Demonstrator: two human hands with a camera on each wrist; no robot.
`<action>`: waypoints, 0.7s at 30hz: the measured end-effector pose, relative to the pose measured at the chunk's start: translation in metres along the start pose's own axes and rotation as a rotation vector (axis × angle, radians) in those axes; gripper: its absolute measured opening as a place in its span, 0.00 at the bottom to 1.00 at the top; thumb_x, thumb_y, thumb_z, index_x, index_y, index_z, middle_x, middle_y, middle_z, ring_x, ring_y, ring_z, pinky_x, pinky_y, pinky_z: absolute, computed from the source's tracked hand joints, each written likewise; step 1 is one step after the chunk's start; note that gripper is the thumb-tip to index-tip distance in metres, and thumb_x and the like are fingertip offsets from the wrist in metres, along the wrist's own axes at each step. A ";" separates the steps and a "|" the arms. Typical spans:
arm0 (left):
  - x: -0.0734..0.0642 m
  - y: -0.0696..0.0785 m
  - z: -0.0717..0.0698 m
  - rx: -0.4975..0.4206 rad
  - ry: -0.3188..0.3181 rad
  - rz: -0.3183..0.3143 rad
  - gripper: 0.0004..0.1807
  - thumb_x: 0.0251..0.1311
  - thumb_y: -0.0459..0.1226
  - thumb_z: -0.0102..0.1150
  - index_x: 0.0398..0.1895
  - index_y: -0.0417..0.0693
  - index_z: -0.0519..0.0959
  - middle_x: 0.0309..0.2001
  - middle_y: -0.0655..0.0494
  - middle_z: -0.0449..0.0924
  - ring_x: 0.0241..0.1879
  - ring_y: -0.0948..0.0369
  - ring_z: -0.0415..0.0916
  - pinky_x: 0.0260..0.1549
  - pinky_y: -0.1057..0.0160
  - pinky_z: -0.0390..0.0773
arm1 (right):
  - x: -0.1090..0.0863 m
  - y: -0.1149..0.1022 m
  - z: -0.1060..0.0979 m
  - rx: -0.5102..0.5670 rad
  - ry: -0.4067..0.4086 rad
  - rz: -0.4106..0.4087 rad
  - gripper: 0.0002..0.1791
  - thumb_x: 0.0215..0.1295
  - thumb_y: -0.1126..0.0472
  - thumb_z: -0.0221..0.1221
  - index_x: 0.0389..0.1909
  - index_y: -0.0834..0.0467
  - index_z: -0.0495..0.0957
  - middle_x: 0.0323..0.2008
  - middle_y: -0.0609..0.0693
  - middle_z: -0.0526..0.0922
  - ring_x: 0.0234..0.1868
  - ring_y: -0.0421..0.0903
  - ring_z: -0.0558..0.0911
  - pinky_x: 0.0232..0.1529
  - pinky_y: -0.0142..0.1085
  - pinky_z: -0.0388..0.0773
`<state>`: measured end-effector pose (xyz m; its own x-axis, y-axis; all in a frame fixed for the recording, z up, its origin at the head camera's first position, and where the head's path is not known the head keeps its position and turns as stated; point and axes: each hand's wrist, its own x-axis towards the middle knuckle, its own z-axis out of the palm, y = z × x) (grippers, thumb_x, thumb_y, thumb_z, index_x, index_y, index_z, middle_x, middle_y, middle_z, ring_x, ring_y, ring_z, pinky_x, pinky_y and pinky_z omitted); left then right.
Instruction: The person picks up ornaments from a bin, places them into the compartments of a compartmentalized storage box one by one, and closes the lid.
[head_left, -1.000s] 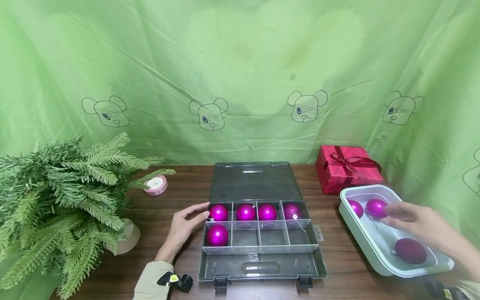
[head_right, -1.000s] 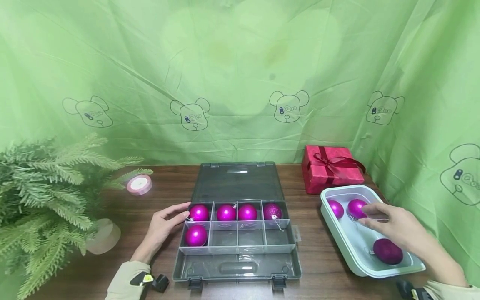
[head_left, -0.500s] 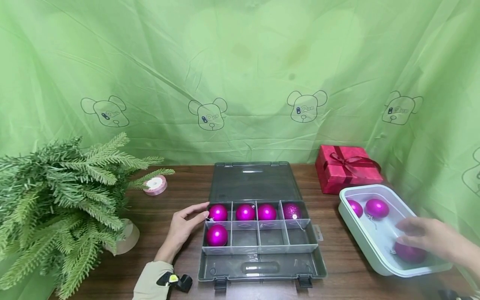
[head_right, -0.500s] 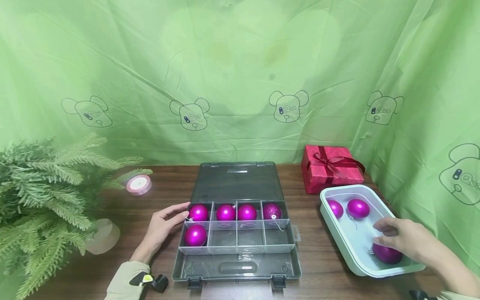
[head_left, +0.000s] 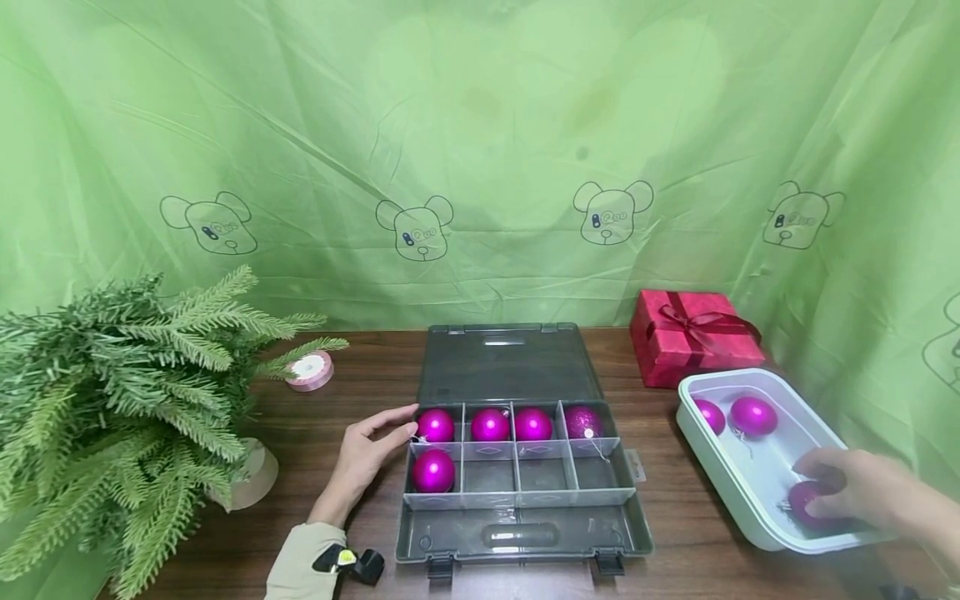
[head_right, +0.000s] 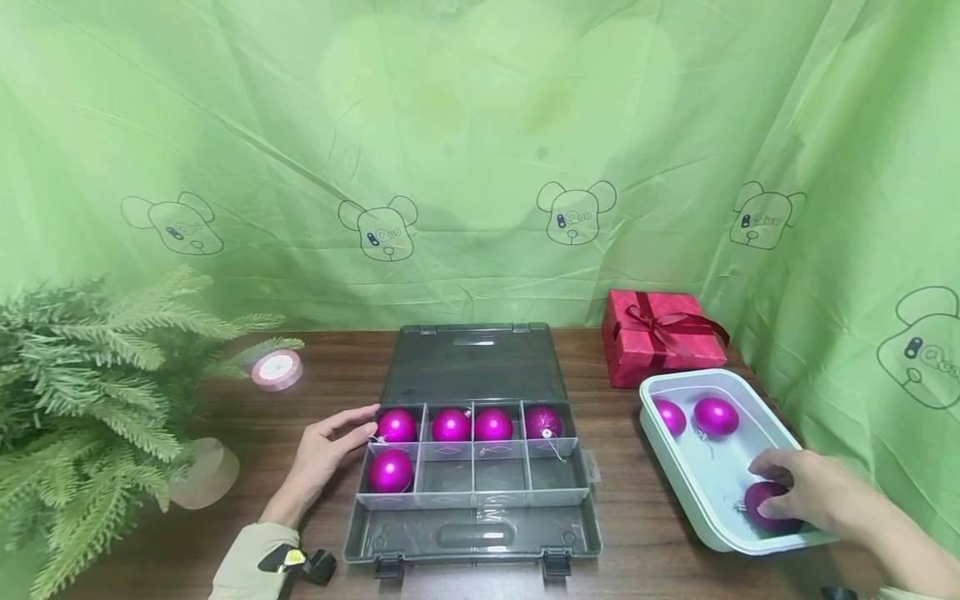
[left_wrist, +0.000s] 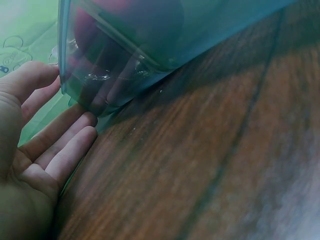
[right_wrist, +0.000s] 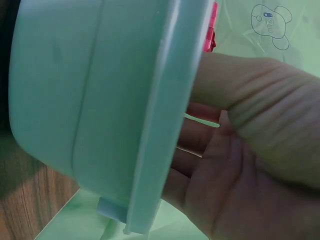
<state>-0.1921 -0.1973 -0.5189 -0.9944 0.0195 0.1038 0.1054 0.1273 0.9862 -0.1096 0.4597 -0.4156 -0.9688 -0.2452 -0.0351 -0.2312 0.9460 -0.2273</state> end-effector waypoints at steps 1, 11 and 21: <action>0.000 0.000 0.000 0.000 0.001 -0.001 0.19 0.63 0.39 0.78 0.56 0.50 0.90 0.55 0.55 0.89 0.59 0.62 0.82 0.55 0.68 0.79 | 0.000 0.000 0.001 -0.002 0.001 -0.004 0.23 0.44 0.57 0.83 0.39 0.59 0.84 0.33 0.44 0.85 0.33 0.33 0.76 0.33 0.37 0.74; -0.001 0.001 0.000 0.022 0.004 0.005 0.19 0.62 0.39 0.78 0.56 0.51 0.90 0.55 0.56 0.89 0.60 0.62 0.81 0.57 0.69 0.78 | 0.000 0.002 0.004 -0.009 0.081 -0.021 0.19 0.47 0.57 0.82 0.38 0.57 0.86 0.31 0.44 0.86 0.33 0.33 0.77 0.32 0.38 0.75; -0.001 0.002 0.000 0.016 0.004 0.000 0.18 0.63 0.39 0.78 0.56 0.51 0.90 0.55 0.57 0.89 0.60 0.62 0.81 0.57 0.68 0.78 | 0.010 -0.010 -0.010 0.146 0.161 -0.018 0.20 0.52 0.62 0.80 0.45 0.64 0.87 0.35 0.51 0.90 0.33 0.29 0.83 0.32 0.34 0.80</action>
<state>-0.1908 -0.1971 -0.5176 -0.9944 0.0158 0.1046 0.1058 0.1436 0.9840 -0.1175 0.4503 -0.4041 -0.9691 -0.2133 0.1236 -0.2443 0.8983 -0.3651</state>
